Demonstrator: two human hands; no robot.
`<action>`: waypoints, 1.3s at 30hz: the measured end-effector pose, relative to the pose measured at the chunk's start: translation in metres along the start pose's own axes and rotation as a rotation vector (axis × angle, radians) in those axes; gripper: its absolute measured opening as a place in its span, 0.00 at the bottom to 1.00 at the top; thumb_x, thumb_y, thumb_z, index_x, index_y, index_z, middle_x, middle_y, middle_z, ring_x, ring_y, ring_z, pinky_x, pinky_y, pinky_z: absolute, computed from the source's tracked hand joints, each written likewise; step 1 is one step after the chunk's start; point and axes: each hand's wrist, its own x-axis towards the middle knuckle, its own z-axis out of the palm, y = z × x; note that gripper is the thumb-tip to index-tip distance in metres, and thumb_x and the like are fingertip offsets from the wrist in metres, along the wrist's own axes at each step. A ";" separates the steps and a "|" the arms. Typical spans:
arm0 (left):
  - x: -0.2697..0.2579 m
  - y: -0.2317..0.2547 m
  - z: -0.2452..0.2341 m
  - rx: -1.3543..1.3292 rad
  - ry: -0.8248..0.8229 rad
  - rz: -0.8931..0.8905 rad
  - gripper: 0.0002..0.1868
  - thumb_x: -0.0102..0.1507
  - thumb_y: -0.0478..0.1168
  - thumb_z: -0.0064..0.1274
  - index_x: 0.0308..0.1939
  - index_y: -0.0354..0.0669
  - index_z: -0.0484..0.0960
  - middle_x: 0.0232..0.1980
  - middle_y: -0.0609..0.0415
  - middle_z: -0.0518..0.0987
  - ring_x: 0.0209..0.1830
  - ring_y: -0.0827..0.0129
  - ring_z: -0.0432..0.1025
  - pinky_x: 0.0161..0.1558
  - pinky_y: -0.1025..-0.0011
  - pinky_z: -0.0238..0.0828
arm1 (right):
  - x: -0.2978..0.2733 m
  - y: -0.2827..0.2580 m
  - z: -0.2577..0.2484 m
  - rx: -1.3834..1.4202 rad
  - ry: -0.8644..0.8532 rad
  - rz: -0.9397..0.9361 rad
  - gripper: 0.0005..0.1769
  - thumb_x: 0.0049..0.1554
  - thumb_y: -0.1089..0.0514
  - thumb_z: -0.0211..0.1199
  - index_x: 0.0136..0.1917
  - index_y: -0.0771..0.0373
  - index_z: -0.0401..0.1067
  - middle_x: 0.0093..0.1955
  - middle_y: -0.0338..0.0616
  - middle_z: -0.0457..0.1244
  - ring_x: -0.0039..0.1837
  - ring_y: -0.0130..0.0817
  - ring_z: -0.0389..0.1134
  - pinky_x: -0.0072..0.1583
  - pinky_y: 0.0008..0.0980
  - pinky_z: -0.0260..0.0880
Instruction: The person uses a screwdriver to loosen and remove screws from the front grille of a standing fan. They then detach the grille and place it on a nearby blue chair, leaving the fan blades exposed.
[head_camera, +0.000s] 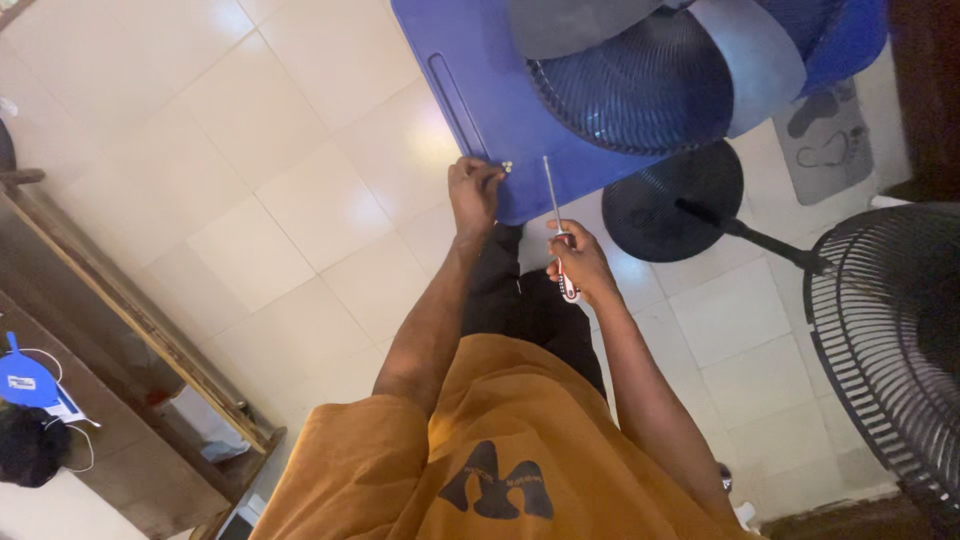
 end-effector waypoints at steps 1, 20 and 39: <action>0.001 0.002 0.001 -0.004 -0.006 -0.005 0.06 0.54 0.32 0.65 0.34 0.44 0.88 0.39 0.50 0.78 0.44 0.55 0.70 0.48 0.60 0.68 | 0.001 0.002 0.001 0.005 -0.011 -0.003 0.23 0.60 0.60 0.59 0.69 0.58 0.67 0.47 0.44 0.62 0.33 0.26 0.66 0.37 0.28 0.72; -0.001 0.017 -0.006 -0.061 -0.041 0.007 0.12 0.55 0.28 0.63 0.40 0.42 0.80 0.43 0.49 0.80 0.46 0.53 0.70 0.50 0.59 0.69 | 0.000 -0.006 0.001 -0.057 0.010 0.042 0.24 0.59 0.59 0.57 0.69 0.57 0.67 0.46 0.43 0.63 0.34 0.27 0.67 0.39 0.30 0.73; -0.055 0.058 -0.003 -0.365 -0.116 -0.242 0.06 0.64 0.33 0.52 0.36 0.37 0.71 0.32 0.55 0.75 0.29 0.74 0.71 0.28 0.74 0.69 | -0.032 0.009 -0.026 0.185 -0.040 -0.202 0.18 0.62 0.61 0.59 0.65 0.62 0.69 0.50 0.47 0.71 0.43 0.32 0.75 0.47 0.29 0.78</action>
